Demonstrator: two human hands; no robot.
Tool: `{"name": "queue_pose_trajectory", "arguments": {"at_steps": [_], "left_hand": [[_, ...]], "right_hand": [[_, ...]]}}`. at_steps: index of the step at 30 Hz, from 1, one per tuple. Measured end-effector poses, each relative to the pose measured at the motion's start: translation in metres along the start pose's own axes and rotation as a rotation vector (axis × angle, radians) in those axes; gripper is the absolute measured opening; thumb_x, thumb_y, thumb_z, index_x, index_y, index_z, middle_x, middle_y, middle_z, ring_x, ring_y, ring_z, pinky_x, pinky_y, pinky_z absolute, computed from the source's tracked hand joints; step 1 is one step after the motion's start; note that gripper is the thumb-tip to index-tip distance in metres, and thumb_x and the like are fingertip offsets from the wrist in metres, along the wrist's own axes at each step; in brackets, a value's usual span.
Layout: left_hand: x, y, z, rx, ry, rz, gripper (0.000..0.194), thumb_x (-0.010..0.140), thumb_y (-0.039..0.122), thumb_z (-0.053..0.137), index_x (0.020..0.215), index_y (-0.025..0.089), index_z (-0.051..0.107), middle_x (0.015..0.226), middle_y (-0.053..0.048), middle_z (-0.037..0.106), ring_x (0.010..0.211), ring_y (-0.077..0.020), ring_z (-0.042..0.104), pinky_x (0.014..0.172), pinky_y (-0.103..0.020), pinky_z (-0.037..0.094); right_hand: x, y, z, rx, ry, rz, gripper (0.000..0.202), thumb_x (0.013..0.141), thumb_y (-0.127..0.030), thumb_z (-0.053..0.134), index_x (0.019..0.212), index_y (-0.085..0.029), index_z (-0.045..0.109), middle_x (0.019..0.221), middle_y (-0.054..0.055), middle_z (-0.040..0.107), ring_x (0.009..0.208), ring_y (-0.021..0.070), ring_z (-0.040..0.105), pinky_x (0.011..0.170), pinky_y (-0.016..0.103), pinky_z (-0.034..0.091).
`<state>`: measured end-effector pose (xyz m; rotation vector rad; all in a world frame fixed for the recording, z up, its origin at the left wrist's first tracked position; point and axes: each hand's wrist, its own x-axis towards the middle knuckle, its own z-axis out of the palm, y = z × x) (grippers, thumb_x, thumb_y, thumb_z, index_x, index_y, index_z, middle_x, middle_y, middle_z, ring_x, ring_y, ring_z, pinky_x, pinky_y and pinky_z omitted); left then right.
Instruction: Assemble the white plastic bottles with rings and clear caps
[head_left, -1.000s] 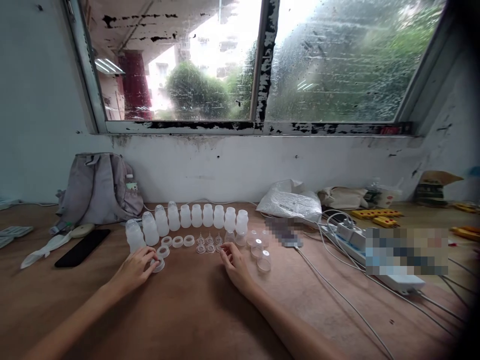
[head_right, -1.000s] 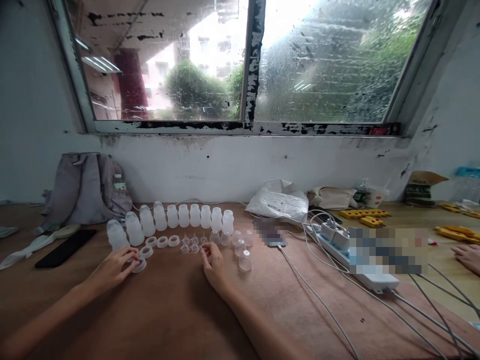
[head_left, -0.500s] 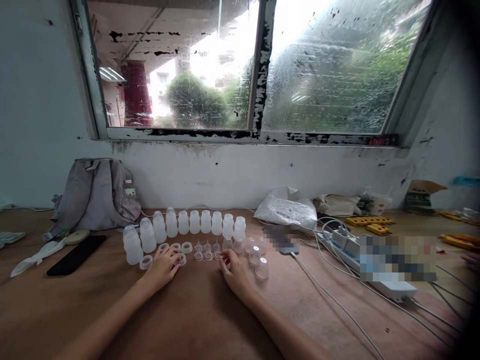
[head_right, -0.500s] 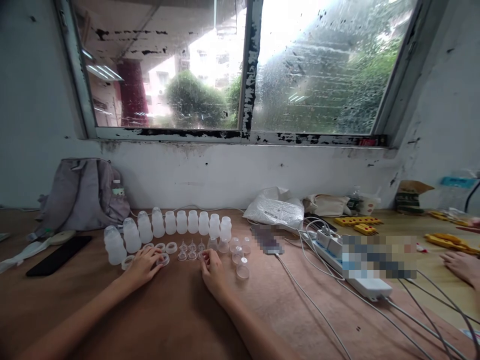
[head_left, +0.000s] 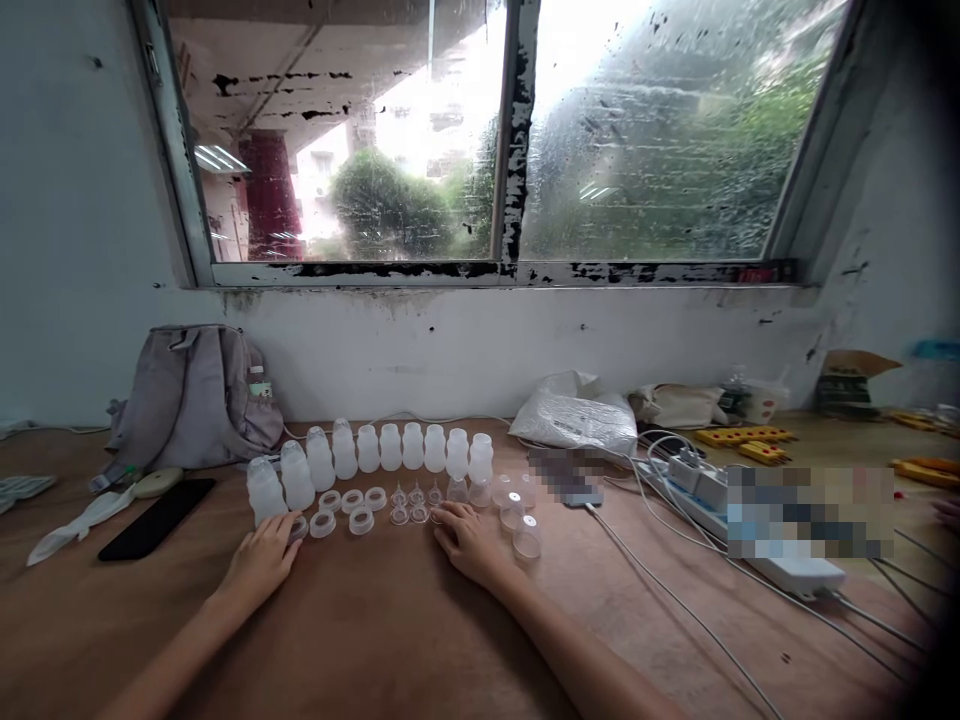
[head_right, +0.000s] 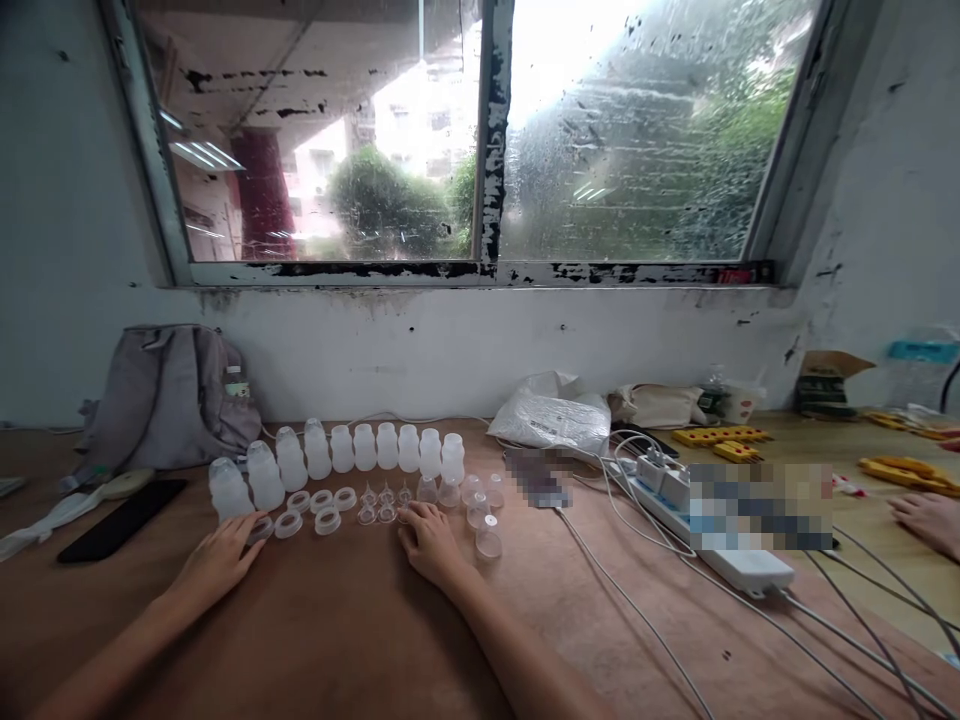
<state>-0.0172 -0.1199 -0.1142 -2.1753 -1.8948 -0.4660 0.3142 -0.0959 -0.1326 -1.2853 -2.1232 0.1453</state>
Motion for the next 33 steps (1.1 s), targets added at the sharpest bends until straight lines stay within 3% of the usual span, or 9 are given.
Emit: {"name": "queue_pose_trajectory", "arguments": {"at_steps": [5,10,13,16,23,27,33], "left_hand": [[-0.006,-0.009,0.000,-0.042,0.009,0.064,0.030,0.081,0.027,0.037,0.104,0.018,0.054,0.100,-0.007,0.059,0.093,-0.0212,0.052,0.079,-0.033,0.040],[-0.008,0.000,-0.004,-0.101,0.118,0.142,0.026,0.082,0.031,0.038,0.097,0.020,0.056,0.089,-0.006,0.060,0.084,-0.0205,0.054,0.076,-0.032,0.041],[-0.008,0.023,-0.012,-0.159,0.228,0.205,0.024,0.083,0.032,0.039,0.097,0.020,0.055,0.090,-0.006,0.060,0.084,-0.0205,0.055,0.076,-0.032,0.042],[-0.003,0.058,-0.022,-0.245,0.286,0.294,0.021,0.083,0.030,0.040,0.092,0.019,0.055,0.089,-0.006,0.061,0.086,-0.0203,0.055,0.078,-0.033,0.042],[0.018,0.134,-0.022,-0.390,0.139,0.749,0.021,0.086,0.019,0.036,0.098,0.020,0.053,0.093,-0.003,0.061,0.093,-0.0165,0.052,0.086,-0.032,0.040],[0.027,0.147,-0.009,-0.391,0.095,0.820,0.022,0.085,0.017,0.036,0.098,0.020,0.053,0.092,-0.005,0.060,0.093,-0.0174,0.051,0.083,-0.033,0.041],[0.028,0.144,0.001,-0.501,0.087,0.726,0.020,0.083,0.023,0.040,0.099,0.020,0.053,0.096,-0.006,0.058,0.091,-0.0176,0.051,0.082,-0.032,0.041]], "right_hand": [[-0.001,-0.004,-0.005,0.129,0.069,-0.050,0.025,0.081,-0.024,0.043,0.091,-0.021,0.065,0.097,0.007,0.059,0.091,0.0172,0.053,0.081,0.028,0.041],[-0.004,-0.016,-0.016,0.240,0.004,-0.157,0.022,0.075,-0.017,0.049,0.085,-0.023,0.067,0.089,0.004,0.064,0.086,0.0158,0.055,0.080,0.028,0.042],[-0.006,-0.024,-0.024,0.305,-0.054,-0.183,0.023,0.073,-0.015,0.051,0.083,-0.026,0.068,0.086,0.001,0.067,0.088,0.0160,0.056,0.080,0.028,0.042],[-0.006,-0.028,-0.031,0.377,-0.049,-0.140,0.022,0.072,-0.016,0.052,0.083,-0.026,0.068,0.089,0.001,0.067,0.089,0.0171,0.057,0.080,0.030,0.043],[-0.002,-0.013,-0.034,0.456,0.184,-0.034,0.021,0.075,-0.014,0.048,0.079,-0.021,0.068,0.085,0.004,0.065,0.085,0.0160,0.057,0.079,0.030,0.043],[0.000,-0.008,-0.033,0.432,0.238,0.014,0.020,0.075,-0.015,0.049,0.079,-0.020,0.068,0.082,0.005,0.064,0.082,0.0158,0.057,0.077,0.029,0.043],[0.000,-0.011,-0.032,0.418,0.209,0.022,0.021,0.075,-0.013,0.047,0.079,-0.020,0.067,0.082,0.004,0.063,0.080,0.0154,0.056,0.075,0.028,0.043]]}}
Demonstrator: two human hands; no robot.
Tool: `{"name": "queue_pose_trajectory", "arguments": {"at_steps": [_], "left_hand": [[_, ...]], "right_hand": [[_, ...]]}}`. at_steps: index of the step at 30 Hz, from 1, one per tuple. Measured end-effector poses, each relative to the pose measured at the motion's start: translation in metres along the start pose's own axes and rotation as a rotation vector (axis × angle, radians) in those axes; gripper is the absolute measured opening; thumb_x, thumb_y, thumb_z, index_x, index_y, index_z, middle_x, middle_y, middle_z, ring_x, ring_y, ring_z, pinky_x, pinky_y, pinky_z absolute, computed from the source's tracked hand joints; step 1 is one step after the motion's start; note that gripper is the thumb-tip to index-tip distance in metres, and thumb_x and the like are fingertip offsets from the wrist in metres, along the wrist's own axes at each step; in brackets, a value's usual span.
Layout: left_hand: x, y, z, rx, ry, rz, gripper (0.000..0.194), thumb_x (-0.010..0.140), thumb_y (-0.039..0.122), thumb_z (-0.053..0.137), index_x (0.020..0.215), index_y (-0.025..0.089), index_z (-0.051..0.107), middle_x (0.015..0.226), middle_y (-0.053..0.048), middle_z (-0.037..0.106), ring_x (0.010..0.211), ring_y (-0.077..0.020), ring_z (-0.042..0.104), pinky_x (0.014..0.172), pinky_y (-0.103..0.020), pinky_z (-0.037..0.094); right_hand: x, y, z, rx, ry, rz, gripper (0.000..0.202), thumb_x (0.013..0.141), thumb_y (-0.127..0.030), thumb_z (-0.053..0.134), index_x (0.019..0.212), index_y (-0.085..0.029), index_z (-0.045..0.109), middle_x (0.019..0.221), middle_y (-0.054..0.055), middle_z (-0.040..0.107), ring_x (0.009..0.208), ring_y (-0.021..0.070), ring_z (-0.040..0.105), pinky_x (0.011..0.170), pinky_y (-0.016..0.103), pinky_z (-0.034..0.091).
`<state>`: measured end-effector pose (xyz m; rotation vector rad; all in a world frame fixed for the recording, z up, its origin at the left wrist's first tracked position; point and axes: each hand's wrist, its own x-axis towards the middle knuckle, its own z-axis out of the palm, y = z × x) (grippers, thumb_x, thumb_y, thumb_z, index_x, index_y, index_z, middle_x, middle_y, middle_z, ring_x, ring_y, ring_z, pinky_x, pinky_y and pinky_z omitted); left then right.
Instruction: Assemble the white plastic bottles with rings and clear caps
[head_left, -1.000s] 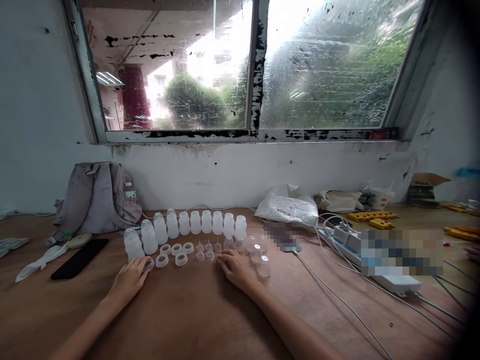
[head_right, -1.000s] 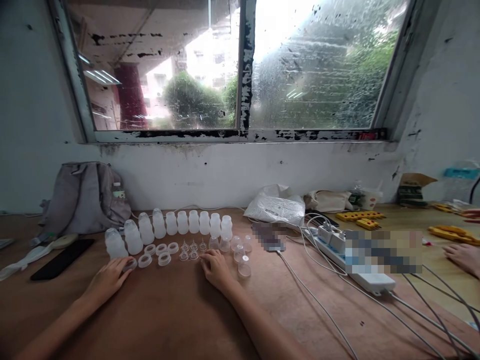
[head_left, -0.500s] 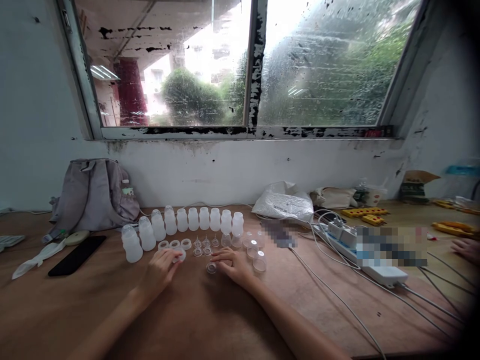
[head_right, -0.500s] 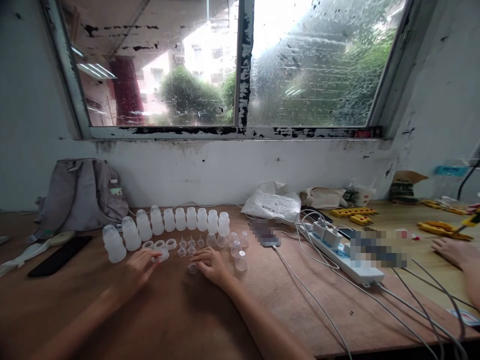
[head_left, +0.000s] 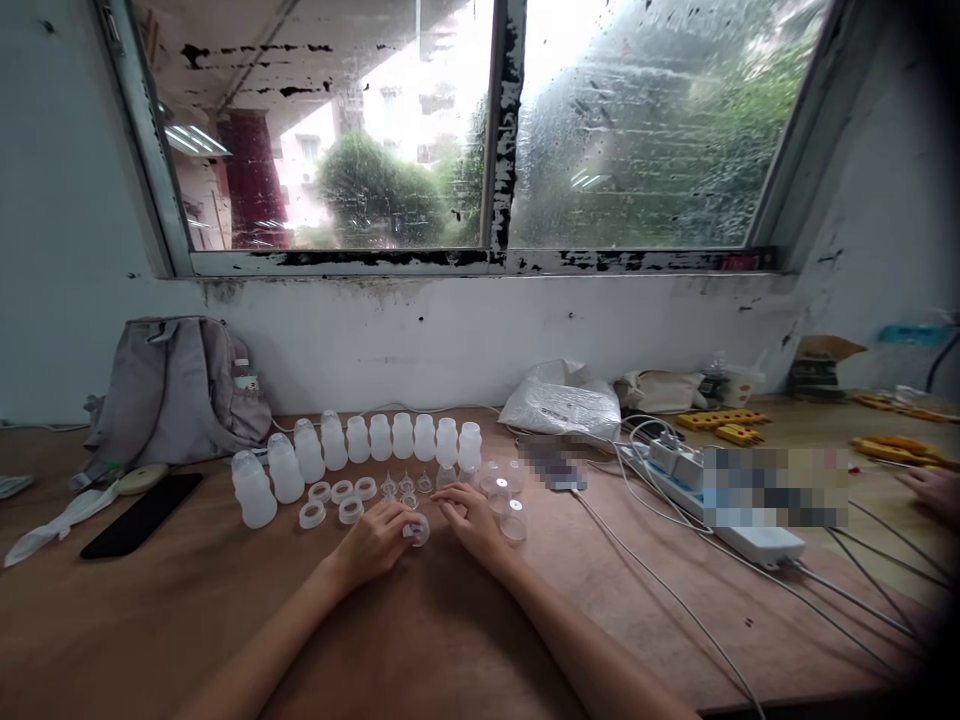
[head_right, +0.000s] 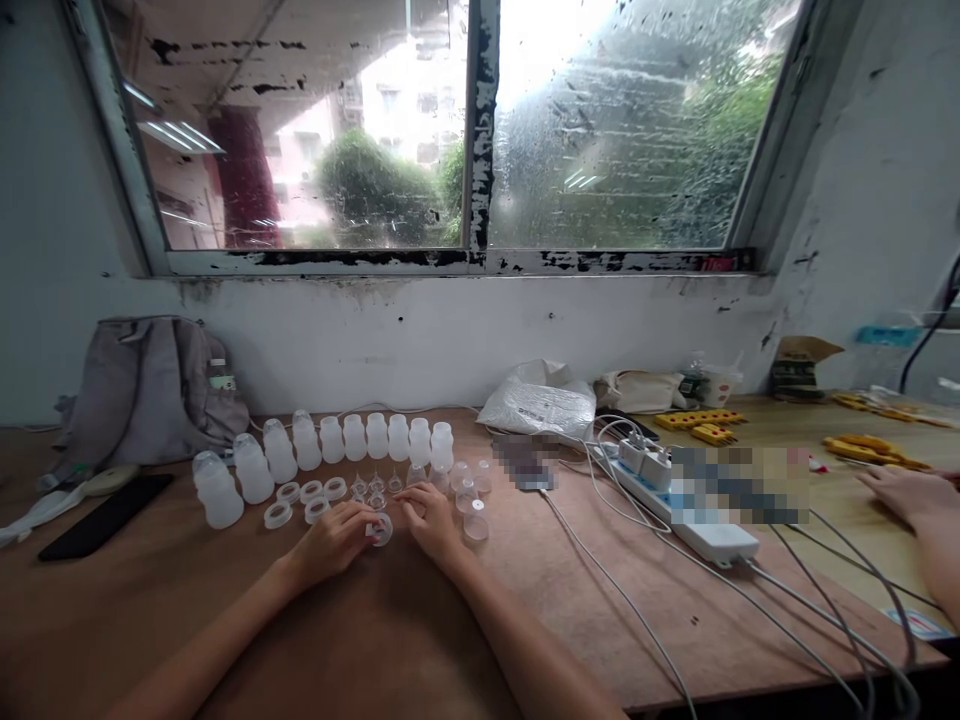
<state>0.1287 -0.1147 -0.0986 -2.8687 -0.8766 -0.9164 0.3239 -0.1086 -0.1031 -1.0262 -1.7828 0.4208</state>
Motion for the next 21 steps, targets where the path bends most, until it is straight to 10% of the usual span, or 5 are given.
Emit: {"name": "queue_pose_trajectory", "arguments": {"at_steps": [10,15,21], "left_hand": [[0.024,-0.007,0.020,-0.514,0.186,-0.507,0.021,0.080,0.034,0.044,0.076,0.017,0.055,0.071,-0.002,0.057,0.066,-0.0142,0.053,0.062,-0.026,0.043],[0.022,-0.004,0.038,-0.954,0.200,-0.656,0.028,0.077,0.042,0.046,0.080,0.014,0.051,0.068,-0.001,0.055,0.058,-0.0115,0.053,0.052,-0.022,0.044],[0.016,0.003,0.037,-0.978,0.284,-0.716,0.033,0.077,0.046,0.045,0.089,0.015,0.049,0.068,0.000,0.052,0.053,-0.0101,0.052,0.045,-0.021,0.043]], "right_hand": [[-0.005,-0.003,0.006,-0.057,-0.171,-0.041,0.050,0.060,-0.001,0.044,0.104,-0.021,0.054,0.096,0.003,0.059,0.087,0.0154,0.052,0.079,0.027,0.041],[-0.008,-0.007,0.013,-0.079,-0.117,-0.012,0.018,0.073,-0.016,0.045,0.089,-0.020,0.053,0.084,0.002,0.059,0.072,0.0131,0.053,0.065,0.023,0.041],[-0.008,0.000,0.020,-0.127,-0.016,0.059,0.003,0.072,-0.019,0.047,0.075,-0.020,0.047,0.063,-0.002,0.052,0.056,0.0115,0.048,0.054,0.021,0.038]]}}
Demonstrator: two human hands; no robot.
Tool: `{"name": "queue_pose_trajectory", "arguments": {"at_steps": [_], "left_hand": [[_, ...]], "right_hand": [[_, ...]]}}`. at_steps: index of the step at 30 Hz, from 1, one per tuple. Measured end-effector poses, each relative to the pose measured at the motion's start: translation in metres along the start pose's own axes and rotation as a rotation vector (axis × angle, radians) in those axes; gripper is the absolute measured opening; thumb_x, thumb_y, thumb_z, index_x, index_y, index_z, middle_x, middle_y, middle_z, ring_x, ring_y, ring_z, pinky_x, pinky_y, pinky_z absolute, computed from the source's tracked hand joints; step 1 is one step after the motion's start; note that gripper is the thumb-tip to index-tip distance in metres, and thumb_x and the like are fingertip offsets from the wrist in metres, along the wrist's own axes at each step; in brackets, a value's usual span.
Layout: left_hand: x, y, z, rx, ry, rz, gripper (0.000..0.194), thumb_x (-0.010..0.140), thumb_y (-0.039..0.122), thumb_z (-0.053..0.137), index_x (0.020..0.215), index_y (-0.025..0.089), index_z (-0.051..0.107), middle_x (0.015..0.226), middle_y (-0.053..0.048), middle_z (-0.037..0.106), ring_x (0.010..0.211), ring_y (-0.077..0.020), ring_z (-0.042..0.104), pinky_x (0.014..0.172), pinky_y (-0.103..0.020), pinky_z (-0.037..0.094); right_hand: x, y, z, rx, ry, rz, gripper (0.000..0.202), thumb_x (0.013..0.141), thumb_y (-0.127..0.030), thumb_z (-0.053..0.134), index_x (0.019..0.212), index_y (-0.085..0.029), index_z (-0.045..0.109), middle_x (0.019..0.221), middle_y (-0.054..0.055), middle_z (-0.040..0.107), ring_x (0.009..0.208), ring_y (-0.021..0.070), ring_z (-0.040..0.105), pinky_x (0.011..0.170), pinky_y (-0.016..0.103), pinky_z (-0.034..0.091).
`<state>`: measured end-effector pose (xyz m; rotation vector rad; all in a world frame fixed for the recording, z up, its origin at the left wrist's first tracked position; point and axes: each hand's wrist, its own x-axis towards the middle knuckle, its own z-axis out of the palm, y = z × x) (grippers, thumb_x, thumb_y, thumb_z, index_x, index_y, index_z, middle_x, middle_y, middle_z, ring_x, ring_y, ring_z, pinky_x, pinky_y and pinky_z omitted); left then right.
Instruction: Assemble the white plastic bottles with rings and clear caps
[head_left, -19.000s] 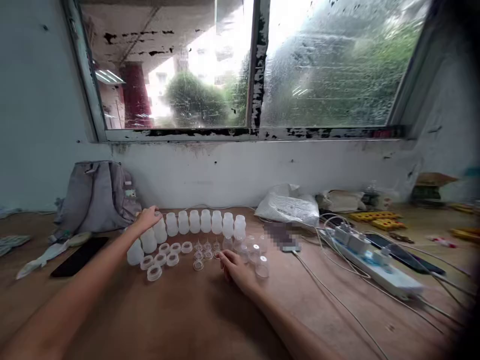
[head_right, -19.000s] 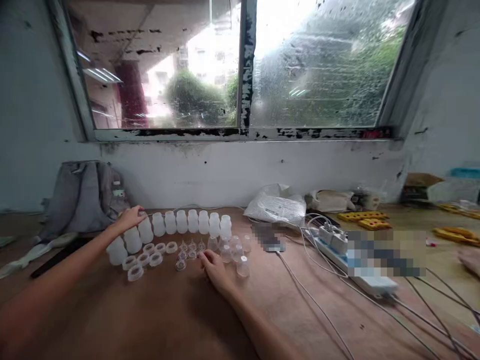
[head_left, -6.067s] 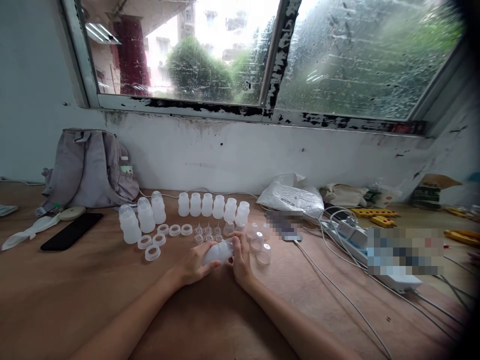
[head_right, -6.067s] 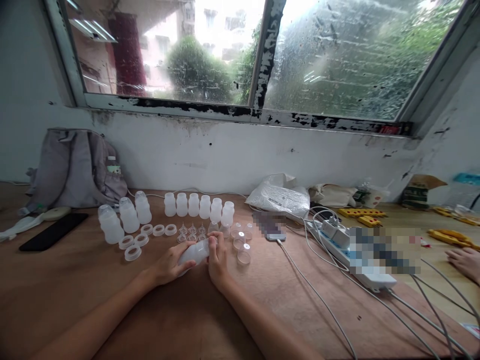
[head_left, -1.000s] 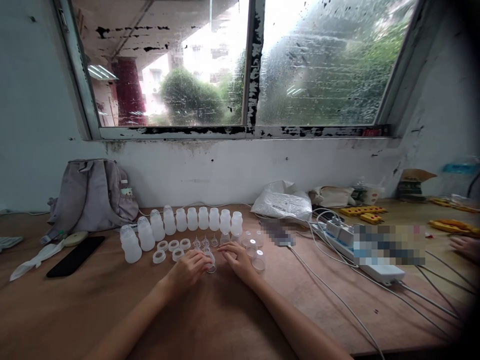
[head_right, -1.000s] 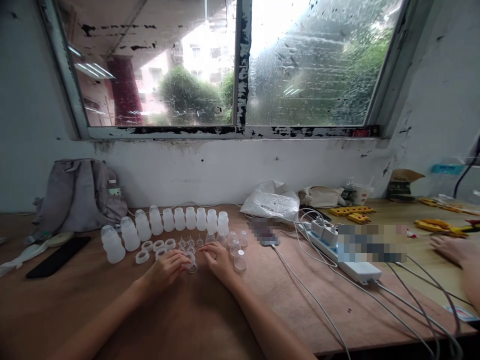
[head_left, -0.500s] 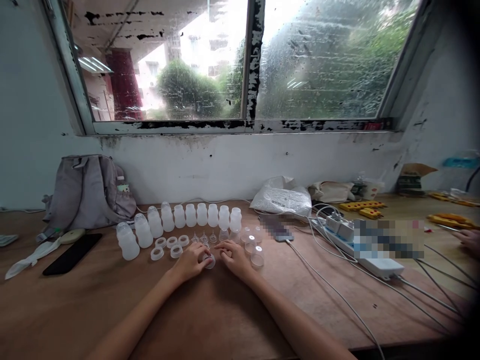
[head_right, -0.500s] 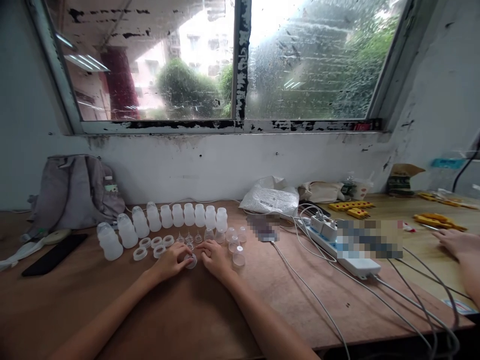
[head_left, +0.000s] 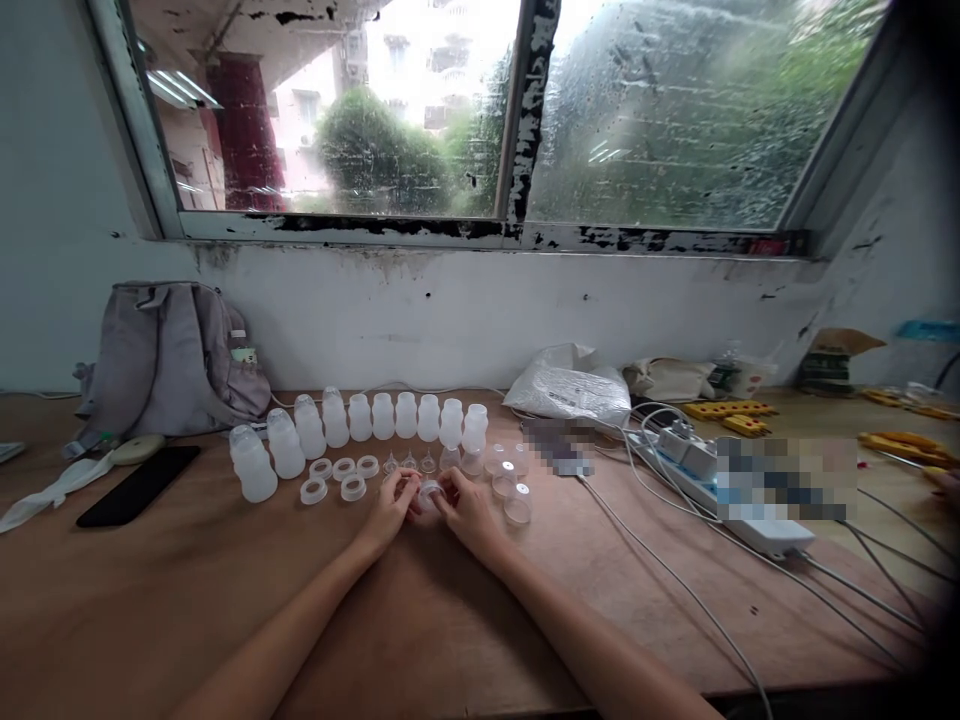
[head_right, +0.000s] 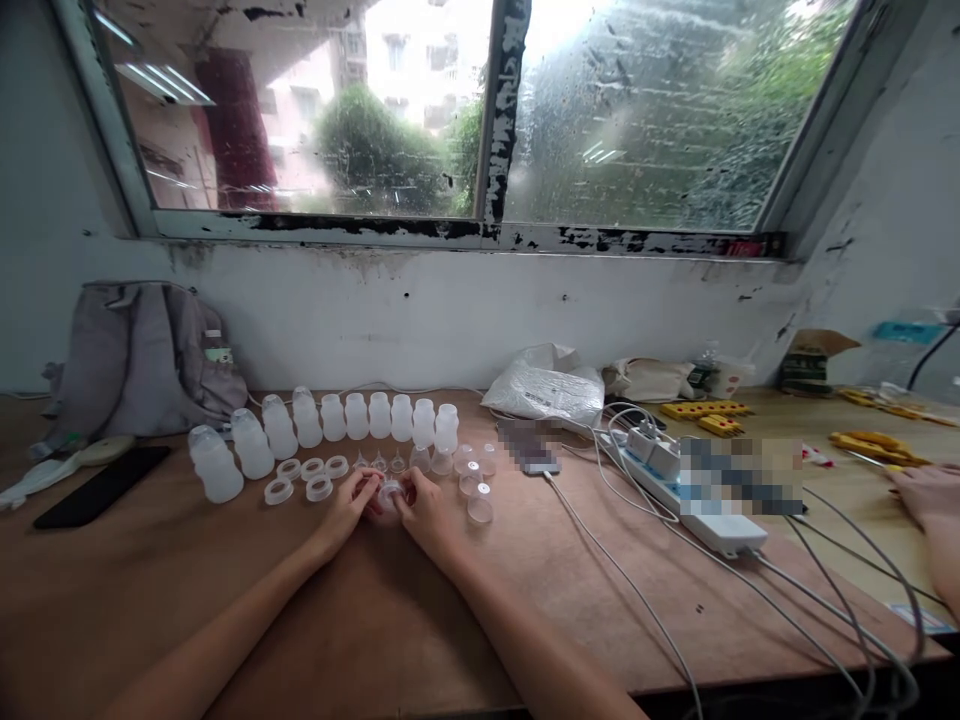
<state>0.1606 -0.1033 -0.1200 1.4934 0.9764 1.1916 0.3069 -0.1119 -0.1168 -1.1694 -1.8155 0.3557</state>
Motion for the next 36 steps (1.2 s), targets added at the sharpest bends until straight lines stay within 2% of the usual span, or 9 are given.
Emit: {"name": "queue_pose_trajectory", "arguments": {"at_steps": [3,8,13,24,27,29,31,33,36], "left_hand": [[-0.003,0.005,0.000,0.054,-0.072,0.037,0.030,0.079,0.041,0.042,0.088,0.014,0.052,0.065,0.000,0.052,0.056,-0.0110,0.052,0.048,-0.021,0.043],[-0.009,0.009,0.002,0.199,-0.077,0.111,0.014,0.075,0.022,0.045,0.086,0.017,0.052,0.062,0.002,0.052,0.053,-0.0091,0.049,0.051,-0.021,0.040],[-0.011,0.007,0.002,0.267,-0.088,0.160,0.023,0.066,0.009,0.043,0.086,0.017,0.051,0.077,-0.001,0.057,0.064,-0.0110,0.053,0.056,-0.022,0.042],[-0.014,0.007,0.002,0.480,-0.103,0.292,0.036,0.060,0.003,0.042,0.092,0.017,0.051,0.084,-0.004,0.059,0.072,-0.0134,0.055,0.062,-0.023,0.044],[-0.014,0.014,-0.002,0.653,-0.112,0.371,0.034,0.065,0.005,0.042,0.094,0.018,0.053,0.088,-0.004,0.060,0.078,-0.0150,0.056,0.069,-0.026,0.044],[-0.008,0.024,-0.010,0.854,-0.070,0.426,0.028,0.071,0.010,0.041,0.093,0.020,0.055,0.088,-0.004,0.061,0.082,-0.0172,0.055,0.073,-0.028,0.042],[0.005,0.036,-0.022,1.038,0.042,0.410,0.025,0.077,0.017,0.038,0.094,0.021,0.056,0.086,-0.004,0.062,0.083,-0.0188,0.056,0.072,-0.029,0.041],[0.025,0.048,-0.036,1.150,0.181,0.295,0.028,0.081,0.023,0.035,0.102,0.022,0.052,0.087,-0.004,0.063,0.077,-0.0189,0.058,0.066,-0.028,0.042],[0.059,0.060,-0.060,1.289,0.309,0.104,0.035,0.082,0.026,0.035,0.114,0.020,0.047,0.088,-0.006,0.063,0.075,-0.0207,0.059,0.062,-0.028,0.041]], "right_hand": [[0.001,0.003,0.001,-0.019,0.017,0.017,0.002,0.071,-0.020,0.046,0.072,-0.021,0.046,0.060,-0.002,0.050,0.054,0.0114,0.047,0.051,0.021,0.036],[0.004,0.005,0.001,-0.046,-0.012,0.050,0.003,0.068,-0.019,0.047,0.069,-0.021,0.045,0.058,-0.004,0.049,0.054,0.0114,0.047,0.050,0.020,0.033],[0.004,0.005,0.004,-0.091,-0.025,0.075,0.011,0.065,-0.015,0.046,0.073,-0.022,0.043,0.059,-0.005,0.047,0.054,0.0114,0.046,0.050,0.020,0.031],[0.003,0.005,0.006,-0.184,-0.030,0.116,0.019,0.064,-0.011,0.043,0.078,-0.022,0.045,0.062,-0.003,0.050,0.057,0.0121,0.048,0.052,0.020,0.030],[0.004,0.006,0.005,-0.161,-0.026,0.117,0.017,0.065,-0.012,0.044,0.079,-0.022,0.047,0.061,-0.003,0.051,0.056,0.0124,0.048,0.052,0.020,0.031],[0.005,0.007,0.004,-0.106,-0.015,0.095,0.015,0.067,-0.014,0.043,0.080,-0.021,0.048,0.065,-0.001,0.055,0.059,0.0126,0.050,0.055,0.020,0.034],[0.006,0.007,0.001,-0.043,0.007,0.080,0.015,0.070,-0.014,0.041,0.080,-0.020,0.049,0.072,0.001,0.058,0.064,0.0128,0.053,0.059,0.020,0.036],[0.007,0.007,-0.001,-0.006,0.028,0.088,0.016,0.072,-0.014,0.039,0.081,-0.020,0.052,0.074,0.001,0.059,0.066,0.0129,0.053,0.060,0.020,0.036],[0.006,0.005,-0.004,0.001,0.023,0.120,0.023,0.071,-0.014,0.039,0.085,-0.021,0.056,0.067,-0.001,0.058,0.060,0.0127,0.052,0.057,0.020,0.036]]}}
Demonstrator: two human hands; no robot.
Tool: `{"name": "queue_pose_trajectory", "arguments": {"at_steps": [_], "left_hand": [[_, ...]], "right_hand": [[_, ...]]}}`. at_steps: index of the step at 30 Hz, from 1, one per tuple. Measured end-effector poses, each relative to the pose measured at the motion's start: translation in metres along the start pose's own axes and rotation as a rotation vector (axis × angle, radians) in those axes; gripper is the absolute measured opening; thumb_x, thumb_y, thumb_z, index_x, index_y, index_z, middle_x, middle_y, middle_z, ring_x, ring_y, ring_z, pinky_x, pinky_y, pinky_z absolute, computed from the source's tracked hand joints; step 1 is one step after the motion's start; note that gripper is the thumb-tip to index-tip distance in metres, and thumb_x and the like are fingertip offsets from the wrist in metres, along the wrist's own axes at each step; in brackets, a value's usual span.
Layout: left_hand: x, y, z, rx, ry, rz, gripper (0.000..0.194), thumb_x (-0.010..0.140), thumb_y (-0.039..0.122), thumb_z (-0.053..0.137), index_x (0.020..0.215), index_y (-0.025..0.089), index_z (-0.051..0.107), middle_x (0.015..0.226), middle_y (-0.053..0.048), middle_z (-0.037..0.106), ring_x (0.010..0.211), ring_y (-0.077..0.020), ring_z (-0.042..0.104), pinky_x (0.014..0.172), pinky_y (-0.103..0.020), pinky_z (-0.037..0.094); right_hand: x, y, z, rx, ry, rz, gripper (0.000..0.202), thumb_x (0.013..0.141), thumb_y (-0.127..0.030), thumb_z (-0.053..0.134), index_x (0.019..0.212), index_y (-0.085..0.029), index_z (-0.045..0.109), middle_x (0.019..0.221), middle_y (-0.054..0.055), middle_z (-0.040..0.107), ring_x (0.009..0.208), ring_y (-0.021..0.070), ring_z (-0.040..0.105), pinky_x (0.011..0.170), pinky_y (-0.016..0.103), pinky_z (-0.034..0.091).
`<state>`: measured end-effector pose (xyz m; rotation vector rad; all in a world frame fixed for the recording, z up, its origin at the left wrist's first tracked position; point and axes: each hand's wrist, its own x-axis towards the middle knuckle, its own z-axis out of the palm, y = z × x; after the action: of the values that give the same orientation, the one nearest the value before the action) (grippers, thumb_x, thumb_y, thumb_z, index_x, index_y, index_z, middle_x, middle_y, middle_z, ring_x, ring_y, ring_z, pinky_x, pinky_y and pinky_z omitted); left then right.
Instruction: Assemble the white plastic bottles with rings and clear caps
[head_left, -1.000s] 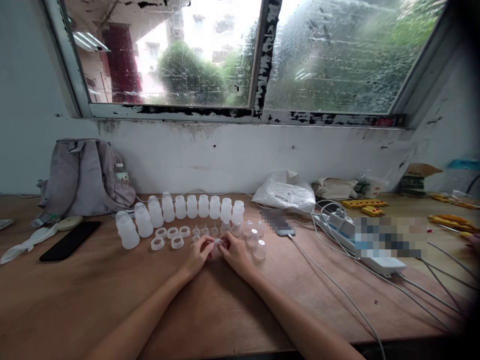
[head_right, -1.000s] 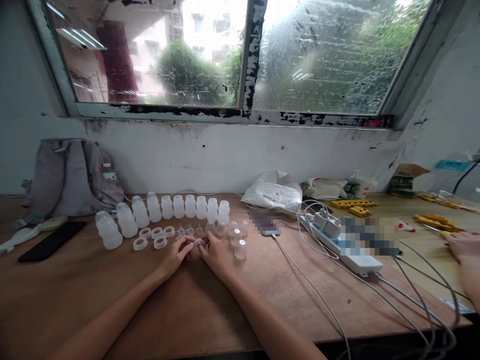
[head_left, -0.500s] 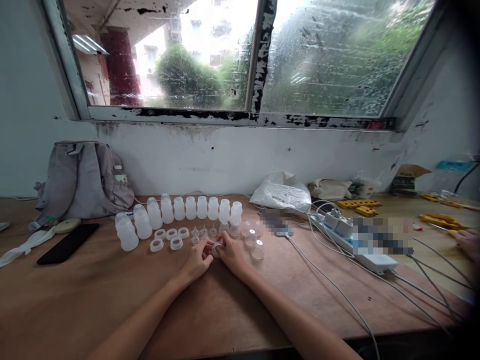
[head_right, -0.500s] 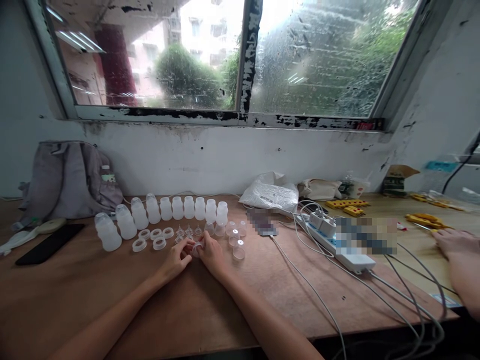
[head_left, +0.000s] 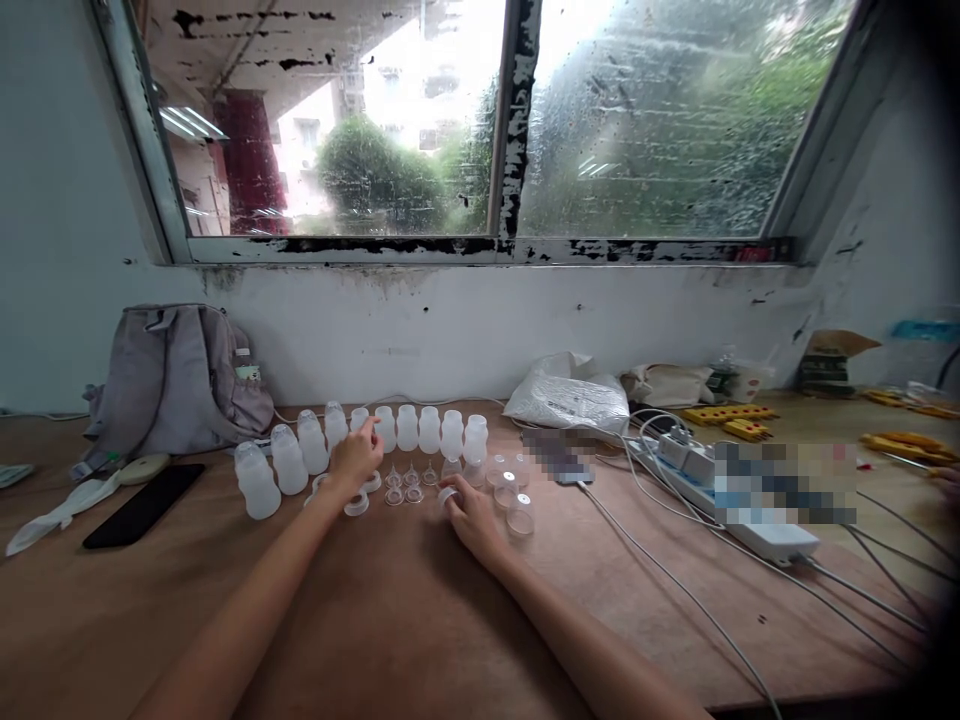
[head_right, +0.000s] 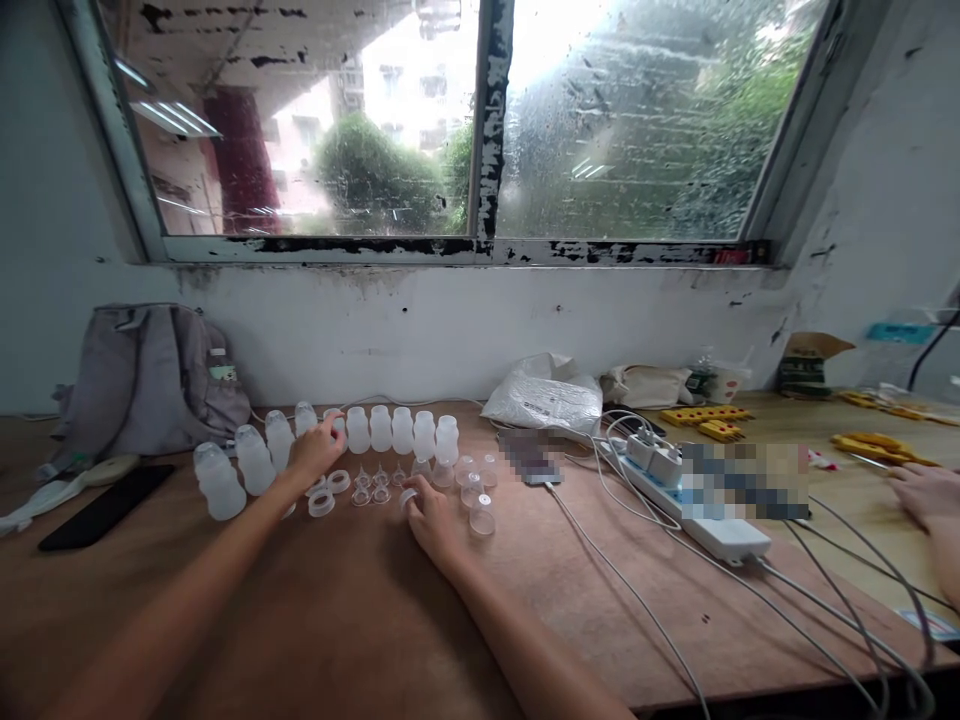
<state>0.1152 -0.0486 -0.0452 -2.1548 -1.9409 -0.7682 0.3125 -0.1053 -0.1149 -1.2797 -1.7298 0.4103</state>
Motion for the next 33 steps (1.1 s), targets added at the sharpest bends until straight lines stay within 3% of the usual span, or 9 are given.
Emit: {"name": "queue_pose_trajectory", "arguments": {"at_steps": [4,10,13,16,18,20,25,30,33], "left_hand": [[0.032,-0.018,0.007,0.112,-0.018,-0.062,0.038,0.081,0.026,0.036,0.118,0.020,0.042,0.093,-0.009,0.062,0.079,-0.0217,0.059,0.065,-0.029,0.042],[0.033,-0.028,0.020,0.127,0.051,-0.033,0.028,0.082,0.028,0.038,0.105,0.017,0.051,0.099,-0.011,0.054,0.088,-0.0241,0.054,0.069,-0.033,0.042],[0.025,-0.029,0.021,0.077,0.240,0.044,0.023,0.082,0.030,0.039,0.091,0.017,0.056,0.105,-0.012,0.047,0.099,-0.0264,0.047,0.079,-0.038,0.040],[0.010,-0.023,0.016,-0.090,0.509,0.177,0.018,0.080,0.031,0.044,0.085,0.017,0.055,0.111,-0.011,0.040,0.105,-0.0262,0.042,0.086,-0.041,0.036],[-0.007,-0.013,0.011,-0.240,0.588,0.248,0.016,0.080,0.030,0.044,0.086,0.018,0.052,0.112,-0.010,0.039,0.107,-0.0237,0.041,0.088,-0.039,0.036],[-0.029,0.000,0.006,-0.377,0.567,0.297,0.013,0.082,0.027,0.043,0.090,0.019,0.049,0.111,-0.008,0.039,0.106,-0.0204,0.042,0.089,-0.037,0.037],[-0.079,0.024,0.009,-0.486,0.328,0.377,0.013,0.084,0.023,0.039,0.094,0.021,0.046,0.108,-0.007,0.041,0.104,-0.0188,0.044,0.088,-0.035,0.039],[-0.089,0.023,0.027,-0.580,0.230,0.464,0.015,0.081,0.024,0.046,0.096,0.022,0.044,0.108,-0.007,0.042,0.104,-0.0195,0.045,0.090,-0.037,0.038],[-0.089,0.020,0.035,-0.731,0.133,0.403,0.047,0.073,0.031,0.057,0.113,0.021,0.033,0.113,-0.010,0.044,0.104,-0.0205,0.047,0.086,-0.036,0.042]], "right_hand": [[-0.001,0.001,0.000,0.032,-0.012,0.013,0.029,0.072,-0.014,0.038,0.091,-0.023,0.059,0.063,-0.002,0.058,0.055,0.0122,0.051,0.053,0.021,0.036],[-0.002,0.003,0.000,0.146,-0.037,0.043,0.027,0.074,-0.016,0.041,0.091,-0.023,0.061,0.057,-0.003,0.056,0.048,0.0111,0.050,0.049,0.021,0.037],[-0.004,-0.002,-0.004,0.266,-0.060,0.071,0.024,0.077,-0.025,0.044,0.096,-0.022,0.059,0.055,-0.003,0.055,0.044,0.0105,0.049,0.047,0.021,0.038],[-0.006,-0.008,-0.006,0.457,-0.123,0.105,0.037,0.079,-0.038,0.045,0.112,-0.022,0.051,0.057,-0.002,0.056,0.046,0.0114,0.051,0.047,0.022,0.040],[-0.007,-0.010,-0.006,0.577,-0.156,0.147,0.047,0.079,-0.043,0.045,0.121,-0.022,0.043,0.062,0.000,0.059,0.051,0.0123,0.054,0.049,0.024,0.043],[-0.008,-0.011,-0.005,0.669,-0.164,0.207,0.052,0.078,-0.048,0.043,0.124,-0.022,0.040,0.067,0.001,0.061,0.054,0.0132,0.055,0.051,0.025,0.044],[-0.006,-0.013,-0.005,0.789,-0.100,0.351,0.050,0.079,-0.050,0.038,0.118,-0.020,0.046,0.063,0.003,0.062,0.051,0.0147,0.057,0.048,0.026,0.045],[-0.003,-0.015,-0.008,0.775,-0.026,0.401,0.045,0.078,-0.050,0.038,0.108,-0.019,0.052,0.055,0.001,0.059,0.045,0.0144,0.056,0.041,0.024,0.042],[-0.003,-0.014,-0.008,0.760,0.034,0.341,0.040,0.076,-0.049,0.044,0.102,-0.020,0.052,0.070,0.002,0.061,0.049,0.0140,0.058,0.040,0.023,0.043]]}}
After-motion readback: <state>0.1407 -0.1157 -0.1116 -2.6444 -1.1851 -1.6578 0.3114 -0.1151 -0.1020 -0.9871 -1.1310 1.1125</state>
